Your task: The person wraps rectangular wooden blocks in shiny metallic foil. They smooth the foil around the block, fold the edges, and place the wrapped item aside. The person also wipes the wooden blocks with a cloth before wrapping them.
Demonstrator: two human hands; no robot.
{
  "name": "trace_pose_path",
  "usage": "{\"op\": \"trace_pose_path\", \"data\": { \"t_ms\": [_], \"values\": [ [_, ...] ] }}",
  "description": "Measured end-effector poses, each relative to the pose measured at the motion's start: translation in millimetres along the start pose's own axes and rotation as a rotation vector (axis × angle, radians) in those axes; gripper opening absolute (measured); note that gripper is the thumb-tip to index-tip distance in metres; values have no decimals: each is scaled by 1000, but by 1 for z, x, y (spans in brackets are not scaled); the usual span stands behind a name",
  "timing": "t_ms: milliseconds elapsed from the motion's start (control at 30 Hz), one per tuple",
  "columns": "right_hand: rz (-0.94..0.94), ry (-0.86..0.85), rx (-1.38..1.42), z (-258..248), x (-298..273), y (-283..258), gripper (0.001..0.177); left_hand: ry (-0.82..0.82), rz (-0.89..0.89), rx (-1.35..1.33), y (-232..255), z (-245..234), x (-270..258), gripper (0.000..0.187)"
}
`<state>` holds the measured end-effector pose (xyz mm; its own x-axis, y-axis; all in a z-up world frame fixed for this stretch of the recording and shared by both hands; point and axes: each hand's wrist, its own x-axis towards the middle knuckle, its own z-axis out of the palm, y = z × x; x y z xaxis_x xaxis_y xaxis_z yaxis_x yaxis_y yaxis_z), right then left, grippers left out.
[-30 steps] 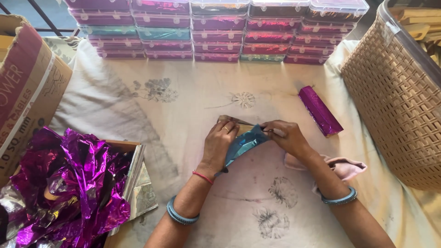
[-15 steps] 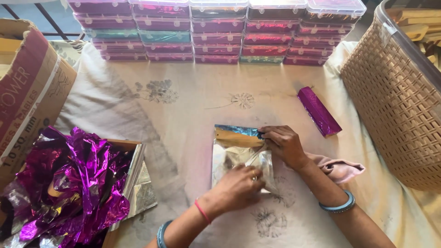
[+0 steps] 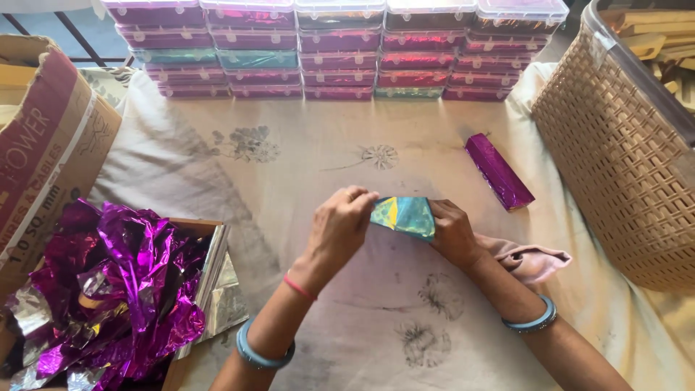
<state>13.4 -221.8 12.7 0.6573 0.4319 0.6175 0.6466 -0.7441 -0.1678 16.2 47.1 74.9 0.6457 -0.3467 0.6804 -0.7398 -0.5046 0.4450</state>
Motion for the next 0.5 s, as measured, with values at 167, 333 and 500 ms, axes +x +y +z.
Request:
{"op": "trace_pose_path", "data": {
  "t_ms": [167, 333, 500],
  "values": [
    [-27, -4, -26, -9, 7, -11, 27, -423, -160, -299, 25, -14, 9, 14],
    [-10, -1, -33, -7, 6, -12, 14, -975, 16, -249, 33, -15, -31, 24],
    [4, -22, -9, -10, 8, -16, 10, -539, -142, -360, 35, -48, 3, 15]
  ]
}}
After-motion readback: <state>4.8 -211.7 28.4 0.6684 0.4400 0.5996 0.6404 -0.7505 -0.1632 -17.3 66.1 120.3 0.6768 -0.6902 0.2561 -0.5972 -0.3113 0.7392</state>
